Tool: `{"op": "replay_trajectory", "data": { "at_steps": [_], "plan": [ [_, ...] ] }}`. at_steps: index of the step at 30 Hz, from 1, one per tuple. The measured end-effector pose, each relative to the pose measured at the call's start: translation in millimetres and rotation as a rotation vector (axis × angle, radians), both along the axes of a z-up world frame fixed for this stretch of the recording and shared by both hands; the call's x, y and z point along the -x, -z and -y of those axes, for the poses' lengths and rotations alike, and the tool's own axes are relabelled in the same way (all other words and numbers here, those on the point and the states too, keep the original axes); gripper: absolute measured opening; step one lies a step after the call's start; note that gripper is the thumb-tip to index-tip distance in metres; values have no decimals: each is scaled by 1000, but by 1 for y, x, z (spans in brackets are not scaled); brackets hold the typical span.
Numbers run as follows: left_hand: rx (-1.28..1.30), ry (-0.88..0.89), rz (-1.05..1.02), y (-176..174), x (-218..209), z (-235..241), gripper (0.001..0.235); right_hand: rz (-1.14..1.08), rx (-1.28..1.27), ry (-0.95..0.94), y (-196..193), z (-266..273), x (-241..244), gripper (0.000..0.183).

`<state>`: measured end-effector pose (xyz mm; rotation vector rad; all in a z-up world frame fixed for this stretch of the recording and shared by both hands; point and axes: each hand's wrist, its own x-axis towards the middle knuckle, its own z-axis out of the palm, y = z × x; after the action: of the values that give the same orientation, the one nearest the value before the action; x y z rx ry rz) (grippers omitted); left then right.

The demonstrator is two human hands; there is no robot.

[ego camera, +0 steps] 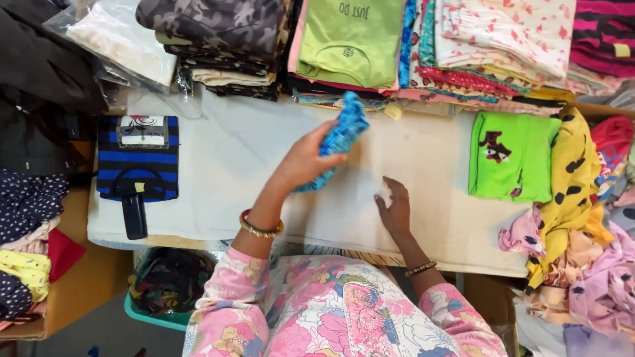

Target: Folding various clothing items such as trousers and leggings and placing them into neat stacks.

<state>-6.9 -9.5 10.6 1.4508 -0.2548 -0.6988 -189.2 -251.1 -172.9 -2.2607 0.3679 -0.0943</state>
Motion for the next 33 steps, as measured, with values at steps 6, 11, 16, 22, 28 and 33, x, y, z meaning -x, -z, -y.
{"op": "replay_trajectory", "data": {
  "at_steps": [6,11,16,22,28,33],
  "plan": [
    [-637,291,563,79,92,40,82,7,-81,80,27,22,14,54],
    [-710,517,456,179,161,33,97,-3,-103,90,24,20,23,45],
    [-711,367,-8,139,136,23,56,216,178,-95,-18,1,10,31],
    [-647,-41,714,158,96,5,22,267,387,-300,-64,-37,-22,48],
    [-615,-65,640,156,86,9,23,-32,256,-94,-19,-11,-19,61],
    [-601,-25,644,163,85,15,23,-48,231,-58,-3,-6,-17,43]
  ]
}}
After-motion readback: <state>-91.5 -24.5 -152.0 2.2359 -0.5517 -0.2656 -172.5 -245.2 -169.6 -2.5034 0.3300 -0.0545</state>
